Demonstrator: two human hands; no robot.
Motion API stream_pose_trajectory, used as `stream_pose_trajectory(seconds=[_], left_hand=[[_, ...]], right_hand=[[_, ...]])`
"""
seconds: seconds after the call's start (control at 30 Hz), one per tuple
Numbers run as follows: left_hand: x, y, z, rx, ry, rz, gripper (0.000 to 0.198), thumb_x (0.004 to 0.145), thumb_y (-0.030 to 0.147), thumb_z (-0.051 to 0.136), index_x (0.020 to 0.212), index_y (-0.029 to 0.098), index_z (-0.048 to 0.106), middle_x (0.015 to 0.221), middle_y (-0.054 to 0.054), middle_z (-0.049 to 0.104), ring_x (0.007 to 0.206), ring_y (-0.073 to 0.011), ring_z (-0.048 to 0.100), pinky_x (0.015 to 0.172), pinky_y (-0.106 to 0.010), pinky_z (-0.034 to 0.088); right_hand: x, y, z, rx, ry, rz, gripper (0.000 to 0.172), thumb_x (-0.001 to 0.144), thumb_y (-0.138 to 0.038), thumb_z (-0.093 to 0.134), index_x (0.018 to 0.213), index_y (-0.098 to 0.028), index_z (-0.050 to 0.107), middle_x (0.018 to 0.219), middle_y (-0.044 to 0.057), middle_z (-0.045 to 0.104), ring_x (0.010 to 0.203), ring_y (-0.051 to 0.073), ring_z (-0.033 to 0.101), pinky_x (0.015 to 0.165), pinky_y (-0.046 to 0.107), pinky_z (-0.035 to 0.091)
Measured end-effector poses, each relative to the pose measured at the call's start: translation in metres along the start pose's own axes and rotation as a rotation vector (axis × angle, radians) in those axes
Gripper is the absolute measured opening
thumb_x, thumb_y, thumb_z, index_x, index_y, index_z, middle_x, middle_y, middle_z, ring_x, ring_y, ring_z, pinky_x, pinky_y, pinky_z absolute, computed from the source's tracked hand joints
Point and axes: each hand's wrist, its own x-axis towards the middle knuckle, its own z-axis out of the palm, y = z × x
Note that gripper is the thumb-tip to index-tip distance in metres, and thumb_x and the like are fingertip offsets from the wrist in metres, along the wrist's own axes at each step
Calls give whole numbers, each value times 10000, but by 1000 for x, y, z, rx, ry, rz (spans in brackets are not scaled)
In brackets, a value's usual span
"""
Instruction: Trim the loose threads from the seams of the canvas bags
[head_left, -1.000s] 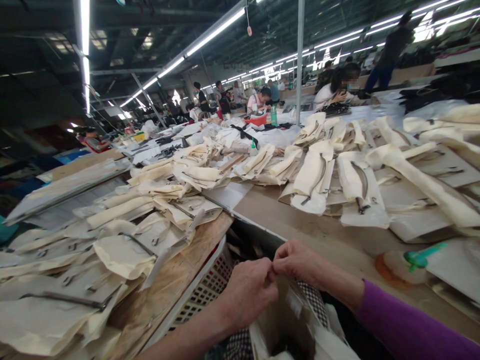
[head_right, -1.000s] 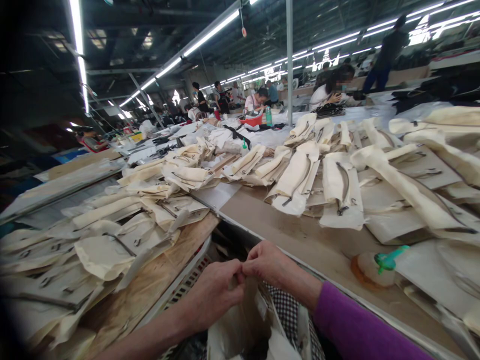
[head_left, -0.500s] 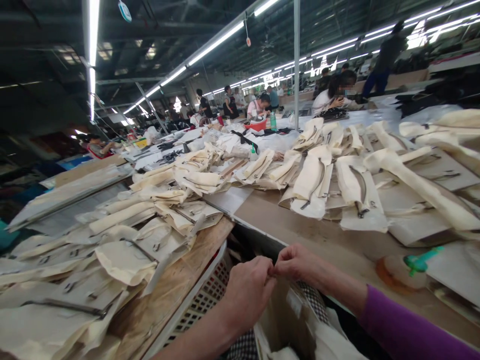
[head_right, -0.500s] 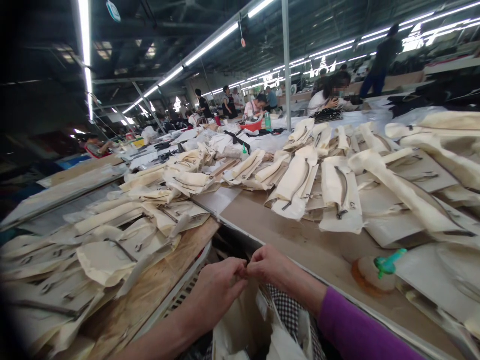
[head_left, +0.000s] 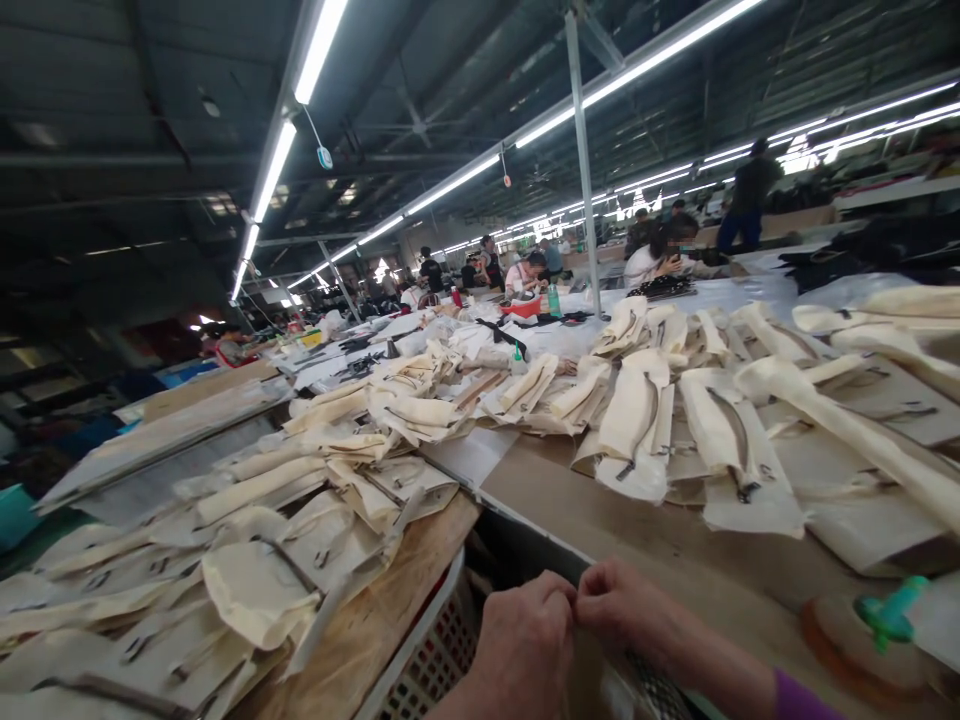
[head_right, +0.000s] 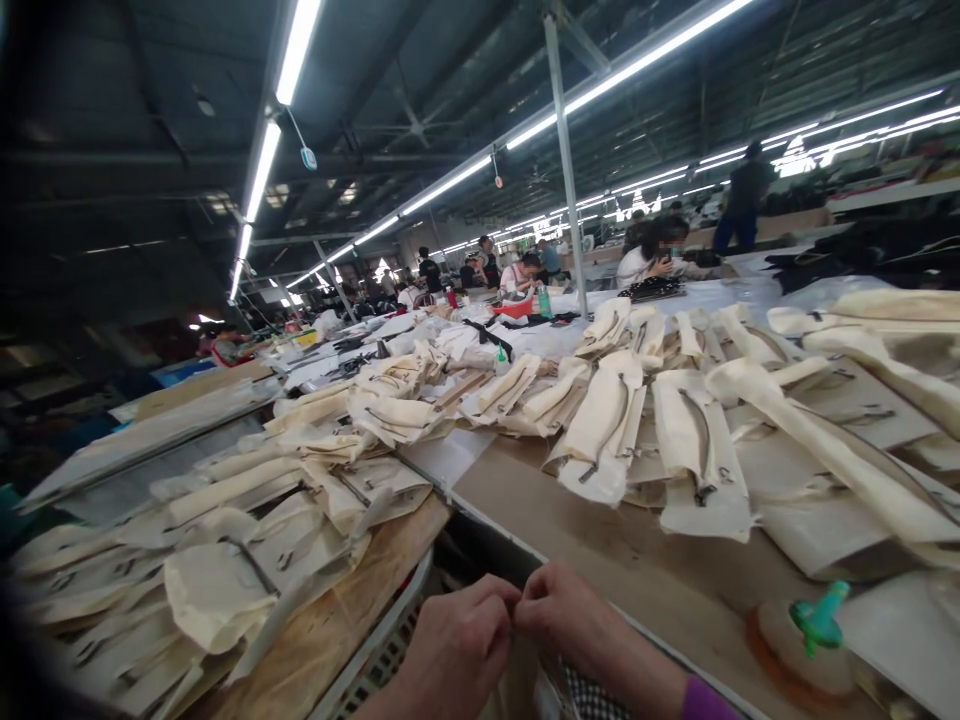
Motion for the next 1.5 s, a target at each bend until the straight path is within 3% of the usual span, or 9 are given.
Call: stream_pose_trajectory(seconds=[0.33, 0.53, 0.63, 0.73, 0.87, 1.0, 1.17, 1.5], left_hand=[[1, 9, -10, -23, -107, -80, 203, 750, 67, 516, 867, 170, 646, 1121, -39, 696, 896, -222, 690, 785, -299, 541], [0, 9, -13, -53, -173, -183, 173, 740, 106, 580, 885, 154, 662, 1346, -98, 574, 1066, -321, 640, 924, -440, 497], [2, 8, -10, -145, -127, -213, 165, 720, 75, 564, 814, 159, 670, 1239, -84, 653, 991, -302, 671, 882, -416, 507], [5, 8, -6, -233, -84, -214, 159, 668, 19, 572, 672, 164, 638, 1083, -31, 723, 925, -223, 686, 824, -295, 513], [5, 7, 0, -433, -13, -194, 202, 628, -28, 602, 556, 156, 558, 998, -10, 741, 871, -142, 683, 761, -183, 494], [2, 5, 11, -827, 117, -174, 223, 574, 1, 670, 515, 159, 525, 950, -37, 748, 849, -174, 686, 744, -214, 493], [0, 8, 19, -943, 202, -135, 230, 589, 87, 675, 492, 175, 487, 975, -60, 745, 878, -212, 683, 749, -250, 492], [-2, 12, 11, -980, 95, -214, 214, 612, 117, 623, 528, 181, 437, 1066, -81, 725, 892, -232, 656, 765, -262, 464]], right_hand=[[-2, -1, 0, 11, -41, -3, 85, 553, -134, 489, 476, -171, 480, 396, -96, 295, 414, 63, 232, 419, 217, 147], [-4, -5, 2, -34, 0, -1, 82, 556, -146, 498, 480, -174, 485, 406, -77, 336, 426, 77, 274, 422, 215, 172], [-3, -4, 3, -65, 17, -7, 73, 556, -150, 494, 487, -171, 490, 421, -74, 344, 438, 78, 288, 422, 209, 188], [-5, -5, 0, -104, 5, -13, 76, 563, -157, 496, 488, -170, 497, 423, -74, 333, 436, 77, 280, 409, 208, 180], [-13, -13, -13, -169, -113, -52, 104, 590, -184, 531, 493, -159, 559, 407, -68, 355, 417, 73, 296, 393, 205, 178], [-21, -23, -27, -240, -237, -76, 145, 627, -215, 549, 515, -158, 620, 405, -53, 403, 402, 75, 337, 386, 195, 201], [-23, -30, -25, -372, -201, -131, 152, 604, -211, 592, 463, -158, 571, 425, -61, 301, 422, 69, 271, 375, 212, 140], [-27, -33, -15, -428, -92, -126, 143, 576, -200, 583, 448, -139, 563, 470, -58, 262, 487, 73, 254, 417, 228, 105]])
